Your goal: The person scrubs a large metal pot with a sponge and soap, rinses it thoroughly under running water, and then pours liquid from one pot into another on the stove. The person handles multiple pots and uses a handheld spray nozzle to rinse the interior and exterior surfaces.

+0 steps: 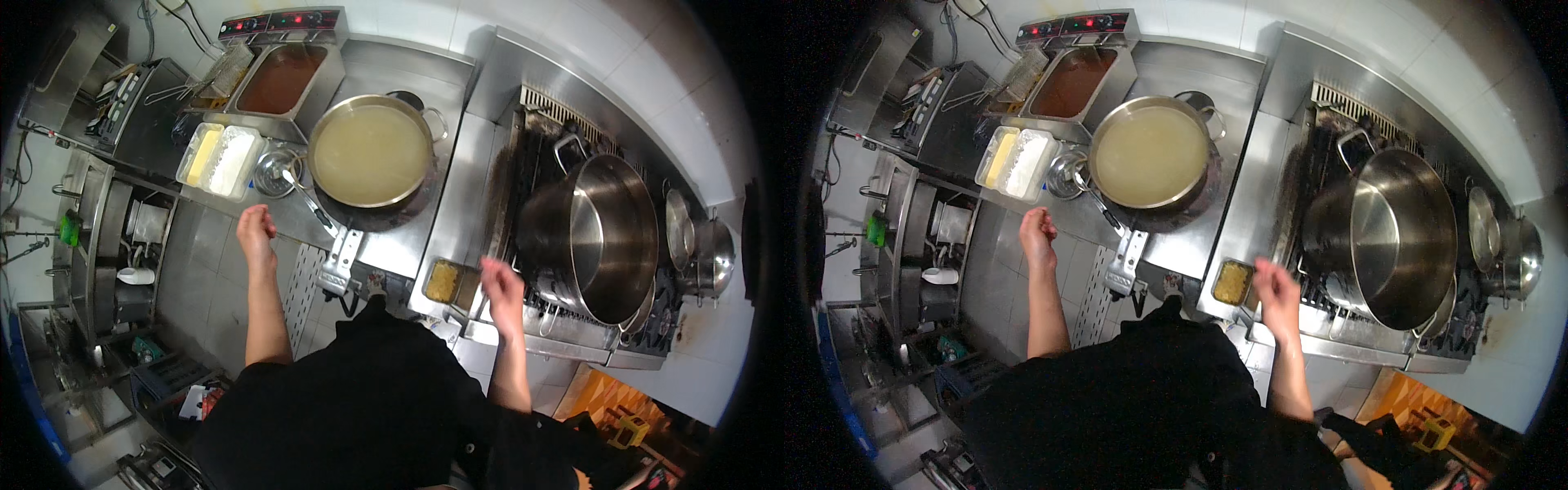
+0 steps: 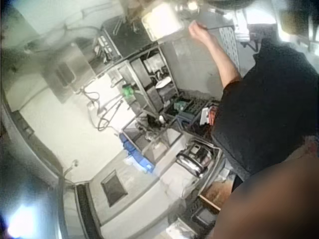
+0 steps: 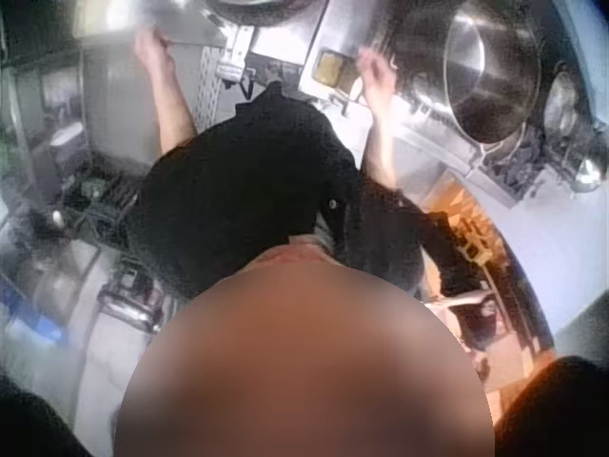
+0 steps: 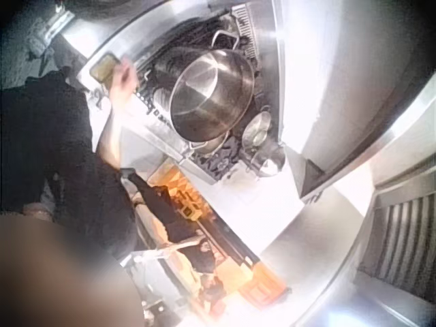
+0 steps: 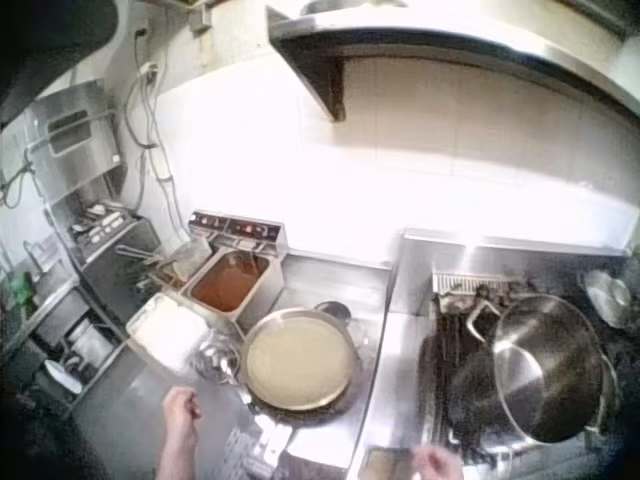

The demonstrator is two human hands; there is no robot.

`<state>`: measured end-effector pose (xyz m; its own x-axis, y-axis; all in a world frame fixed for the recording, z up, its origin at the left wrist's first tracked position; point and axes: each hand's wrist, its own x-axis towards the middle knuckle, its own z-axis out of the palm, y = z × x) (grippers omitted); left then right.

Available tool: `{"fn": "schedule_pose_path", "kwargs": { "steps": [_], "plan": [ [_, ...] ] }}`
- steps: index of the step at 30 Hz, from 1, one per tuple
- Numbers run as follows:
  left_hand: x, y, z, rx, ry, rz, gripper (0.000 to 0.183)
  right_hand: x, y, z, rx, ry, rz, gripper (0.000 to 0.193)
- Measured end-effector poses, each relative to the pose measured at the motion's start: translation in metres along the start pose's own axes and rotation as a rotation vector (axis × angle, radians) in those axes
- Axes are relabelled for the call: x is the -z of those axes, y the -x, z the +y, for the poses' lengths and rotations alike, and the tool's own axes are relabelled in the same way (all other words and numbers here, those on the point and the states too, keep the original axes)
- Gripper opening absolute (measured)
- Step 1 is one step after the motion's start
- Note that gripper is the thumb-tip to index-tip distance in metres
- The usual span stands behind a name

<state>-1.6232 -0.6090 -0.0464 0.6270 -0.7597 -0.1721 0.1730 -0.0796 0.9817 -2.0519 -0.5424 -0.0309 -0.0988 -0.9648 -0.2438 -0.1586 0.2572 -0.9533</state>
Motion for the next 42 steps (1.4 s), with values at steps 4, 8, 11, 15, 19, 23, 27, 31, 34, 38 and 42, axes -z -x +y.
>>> {"fn": "schedule_pose_path", "kwargs": {
  "steps": [4, 8, 11, 15, 19, 23, 27, 31, 34, 38, 42],
  "plan": [
    [-0.016, -0.038, -0.019, 0.104, -0.204, -0.168, 0.025, -0.050, -0.152, -0.056, 0.365, 0.224, 0.196, 0.028],
    [-0.049, -0.063, -0.031, 0.093, -0.130, -0.305, 0.029, -0.066, -0.270, -0.067, 0.383, 0.617, 0.194, 0.032],
    [-0.057, -0.071, -0.025, 0.110, -0.137, -0.294, 0.023, -0.084, -0.294, -0.076, 0.137, 0.532, -0.051, 0.028],
    [-0.053, -0.080, -0.033, 0.128, -0.136, -0.292, 0.018, -0.092, -0.299, -0.083, 0.096, 0.651, -0.078, 0.023],
    [-0.054, -0.079, -0.024, 0.212, -0.106, -0.308, 0.019, -0.091, -0.301, -0.085, 0.060, 0.579, -0.085, 0.020],
    [-0.054, -0.079, -0.018, 0.261, -0.113, -0.314, 0.022, -0.092, -0.299, -0.091, 0.021, 0.570, -0.131, 0.018],
    [-0.054, -0.081, -0.022, 0.273, -0.081, -0.349, 0.021, -0.094, -0.297, -0.086, -0.036, 0.460, -0.119, 0.017],
    [-0.060, -0.079, -0.024, 0.248, -0.019, -0.285, 0.019, -0.097, -0.297, -0.078, -0.036, 0.394, -0.062, 0.016],
    [-0.062, -0.083, -0.034, 0.189, 0.076, -0.271, 0.018, -0.096, -0.299, -0.075, -0.050, 0.405, -0.030, 0.016],
    [-0.062, -0.087, -0.030, 0.184, 0.040, -0.268, 0.017, -0.098, -0.293, -0.075, -0.040, 0.393, -0.012, 0.016],
    [-0.061, -0.092, -0.031, 0.157, 0.042, -0.295, 0.016, -0.099, -0.288, -0.073, -0.054, 0.353, 0.020, 0.016]
  ]
}}
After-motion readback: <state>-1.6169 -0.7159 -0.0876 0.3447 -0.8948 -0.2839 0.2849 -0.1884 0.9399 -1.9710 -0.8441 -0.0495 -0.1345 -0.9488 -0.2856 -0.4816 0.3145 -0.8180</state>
